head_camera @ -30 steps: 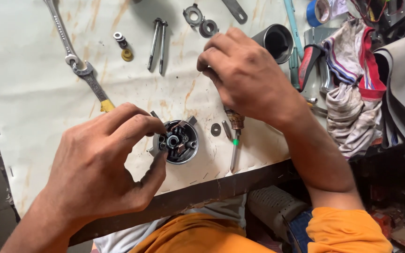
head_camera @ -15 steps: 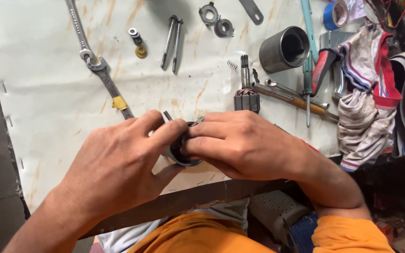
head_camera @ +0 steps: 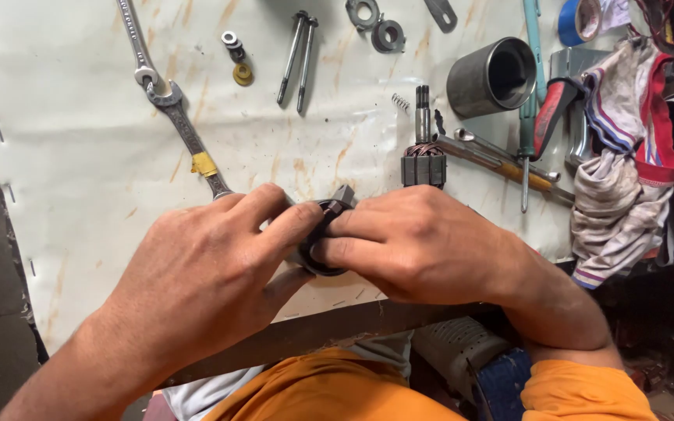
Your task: Repairing a motorcycle starter motor by assembling internal components and using a screwdriver.
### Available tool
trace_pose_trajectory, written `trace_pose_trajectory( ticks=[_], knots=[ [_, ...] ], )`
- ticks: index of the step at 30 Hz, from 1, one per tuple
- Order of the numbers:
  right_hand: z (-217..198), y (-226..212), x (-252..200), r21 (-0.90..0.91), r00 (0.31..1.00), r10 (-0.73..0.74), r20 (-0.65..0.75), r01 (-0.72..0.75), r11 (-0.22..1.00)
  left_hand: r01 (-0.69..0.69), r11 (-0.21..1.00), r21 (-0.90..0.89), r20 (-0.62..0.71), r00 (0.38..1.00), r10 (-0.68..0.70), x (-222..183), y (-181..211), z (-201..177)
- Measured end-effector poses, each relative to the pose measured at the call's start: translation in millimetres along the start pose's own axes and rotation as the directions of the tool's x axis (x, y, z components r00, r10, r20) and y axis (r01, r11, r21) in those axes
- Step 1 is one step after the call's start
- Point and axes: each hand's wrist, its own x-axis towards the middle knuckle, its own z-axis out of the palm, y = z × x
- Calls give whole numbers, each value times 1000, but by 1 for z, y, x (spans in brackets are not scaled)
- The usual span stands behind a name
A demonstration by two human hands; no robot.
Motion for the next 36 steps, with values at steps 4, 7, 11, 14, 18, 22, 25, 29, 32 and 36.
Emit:
trace_pose_trajectory(
  ticks=[4,7,11,14,18,22,25,29,32,36],
  knots=[
    [0,-3,0,7,998,70,-8,-70,998,-38,998,41,-28,999,39,-2,-2,5],
    [3,-4,-1,-30,993,115,-34,-116,993,-63,998,30,-52,997,64,-2,-3,6],
    [4,-5,-4,-37,990,138,-13,-138,990,-69,997,33,-53,996,71,4,3,-2],
    [4,-8,-4,-35,988,156,-8,-156,987,-73,996,44,-50,996,75,7,5,-4],
    [4,-9,0,-26,989,142,-44,-143,989,-68,996,54,-39,997,70,7,6,-6],
    [11,-2,-3,-47,987,148,-67,-152,987,-66,997,42,-40,997,67,-1,-2,5],
    [13,-3,-2,-53,986,121,-117,-128,990,-71,997,35,-59,996,73,1,0,1],
    [13,-7,0,-21,970,213,-120,-217,976,-69,997,34,-41,997,70,1,0,2],
    [11,-6,1,15,966,230,-114,-230,973,-76,996,40,-45,996,78,-1,-3,5],
    [12,-4,-1,8,971,218,-93,-219,976,-62,997,38,-19,998,62,-1,-3,6]
  ],
)
